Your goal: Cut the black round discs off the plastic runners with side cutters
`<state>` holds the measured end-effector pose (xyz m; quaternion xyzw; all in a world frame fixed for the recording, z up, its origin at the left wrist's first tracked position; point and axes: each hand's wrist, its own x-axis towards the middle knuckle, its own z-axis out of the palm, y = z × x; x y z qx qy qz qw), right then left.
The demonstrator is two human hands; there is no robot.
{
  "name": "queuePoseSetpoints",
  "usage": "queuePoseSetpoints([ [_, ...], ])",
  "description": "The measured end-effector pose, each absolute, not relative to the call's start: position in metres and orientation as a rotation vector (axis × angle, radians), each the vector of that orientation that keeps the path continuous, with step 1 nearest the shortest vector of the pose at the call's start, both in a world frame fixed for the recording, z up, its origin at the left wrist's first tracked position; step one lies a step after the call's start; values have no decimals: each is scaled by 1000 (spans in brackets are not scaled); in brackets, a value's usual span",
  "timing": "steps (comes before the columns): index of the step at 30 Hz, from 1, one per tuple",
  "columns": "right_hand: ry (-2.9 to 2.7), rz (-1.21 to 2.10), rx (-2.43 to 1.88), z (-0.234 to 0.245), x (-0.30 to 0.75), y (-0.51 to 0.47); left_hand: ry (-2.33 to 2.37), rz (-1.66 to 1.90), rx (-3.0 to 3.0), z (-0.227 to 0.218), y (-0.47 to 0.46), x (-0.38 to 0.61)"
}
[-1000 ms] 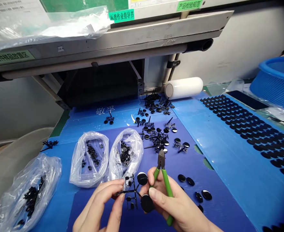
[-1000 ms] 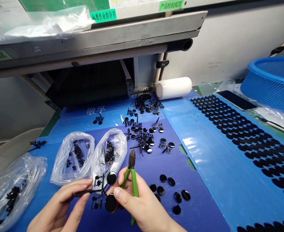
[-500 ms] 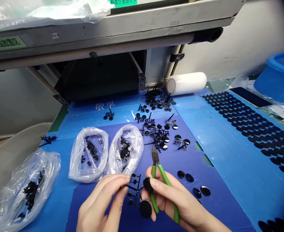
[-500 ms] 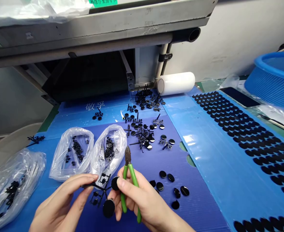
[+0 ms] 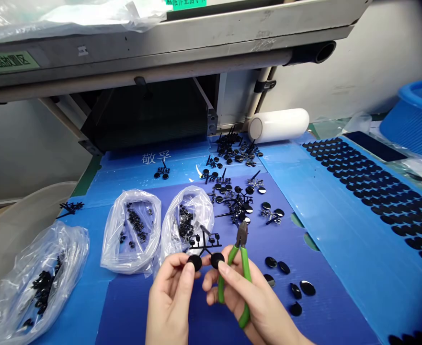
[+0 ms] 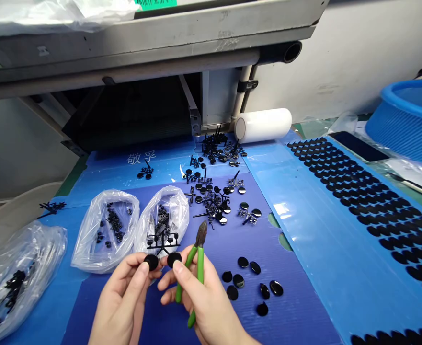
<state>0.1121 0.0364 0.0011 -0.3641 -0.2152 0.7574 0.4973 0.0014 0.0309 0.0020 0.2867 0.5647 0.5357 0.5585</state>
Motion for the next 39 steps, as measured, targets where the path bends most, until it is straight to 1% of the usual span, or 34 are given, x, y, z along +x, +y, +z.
queuePoseSetpoints([
  [4, -913, 1646, -1089, -12, 108, 28, 1406, 1307, 576, 0, 40, 10],
  [7, -1270, 1422, -1105, -14, 115, 25, 1327, 1381, 495, -2, 47, 19],
  [9, -1430, 1328, -1152, -11, 127, 27, 1250, 1424, 508, 0, 50, 20],
  [13, -1680, 1257, -1424, -5, 157, 36, 1221, 1418, 521, 10, 53, 13],
  [18, -1989, 1174, -1374, -8, 167, 36, 1304, 1282, 558, 19, 51, 13],
  [22, -2022, 1236, -1332, -7, 160, 32, 1397, 1143, 659, 18, 48, 19],
  [29, -1938, 1521, -1333, -5, 163, 35, 1373, 1061, 662, 21, 45, 16],
  [35, -1981, 1583, -1260, -8, 165, 36, 1257, 1053, 645, 21, 43, 15],
  [39, -2055, 1591, -1191, -6, 164, 39, 1258, 1054, 608, 24, 43, 16],
])
